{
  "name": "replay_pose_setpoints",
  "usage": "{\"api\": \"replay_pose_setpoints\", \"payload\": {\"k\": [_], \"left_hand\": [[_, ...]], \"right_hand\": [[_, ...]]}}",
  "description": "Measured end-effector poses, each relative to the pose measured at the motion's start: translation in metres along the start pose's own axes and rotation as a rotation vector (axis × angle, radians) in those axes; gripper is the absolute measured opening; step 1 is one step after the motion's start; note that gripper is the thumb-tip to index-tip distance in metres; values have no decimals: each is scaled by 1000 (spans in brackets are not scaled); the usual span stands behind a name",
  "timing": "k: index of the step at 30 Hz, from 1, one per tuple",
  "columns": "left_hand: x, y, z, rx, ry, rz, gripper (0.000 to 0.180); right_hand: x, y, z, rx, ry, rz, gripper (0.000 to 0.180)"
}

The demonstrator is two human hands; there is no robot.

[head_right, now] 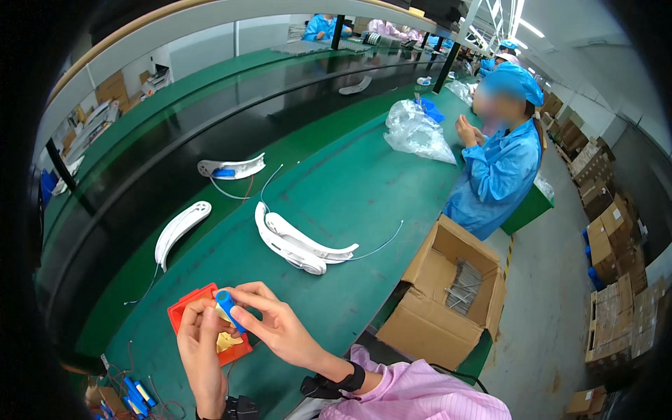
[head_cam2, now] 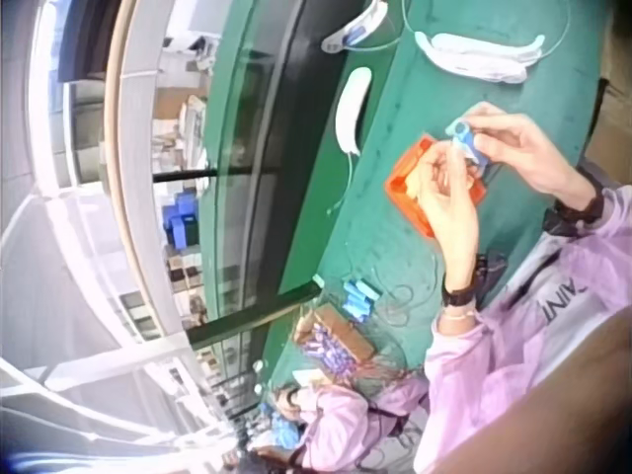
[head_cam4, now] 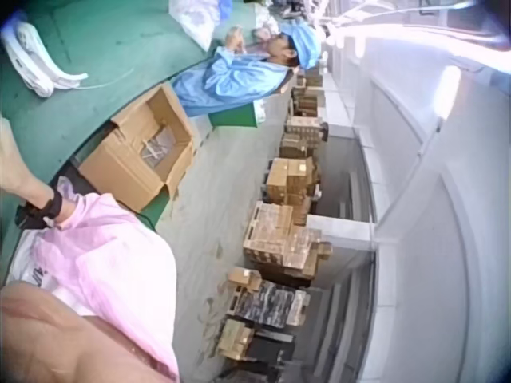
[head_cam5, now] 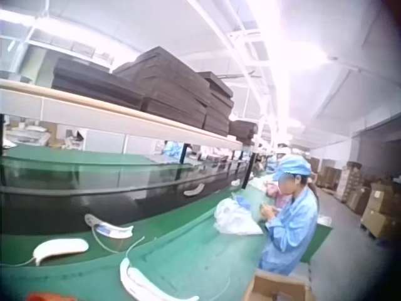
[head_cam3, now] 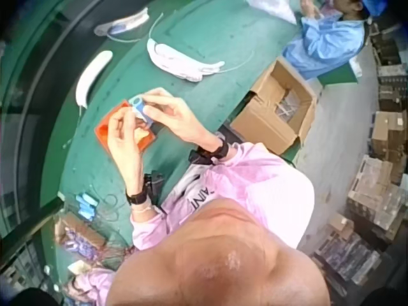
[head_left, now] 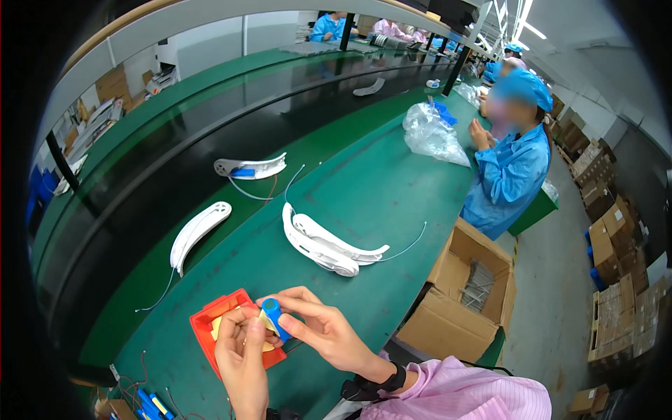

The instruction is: Assembling battery units into plastic housings with adhesive strips on a factory production line.

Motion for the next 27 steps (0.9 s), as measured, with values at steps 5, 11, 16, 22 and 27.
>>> {"api": "replay_pose_setpoints", "payload": {"k": [5, 11, 16, 22, 27], "left_hand": [[-1, -7, 5, -98, -24, -29, 17], [6, -31, -3, 6, 113, -173, 15], [12, -58, -24, 1087, 412, -89, 20], [179, -67, -53, 1476, 492, -101, 37], [316, -1, 50, 1481, 351, 264, 50]], "right_hand": [[4, 2, 1, -22, 25, 69, 34], [13, -11, 2, 442, -84, -94, 40], [29, -48, 4, 511, 27, -165, 43], [18, -73, 20, 418, 26, -146, 43], [4, -85, 24, 396, 17, -240, 43]]}}
Point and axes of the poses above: each hand's wrist, its own x-axis towards the middle knuckle, its own y-axis out of the palm, z = x × y, the point moved 8 cm from there along x, towards the middle knuckle, and after that the axes turned 2 degrees about x, right-handed, at the moved point
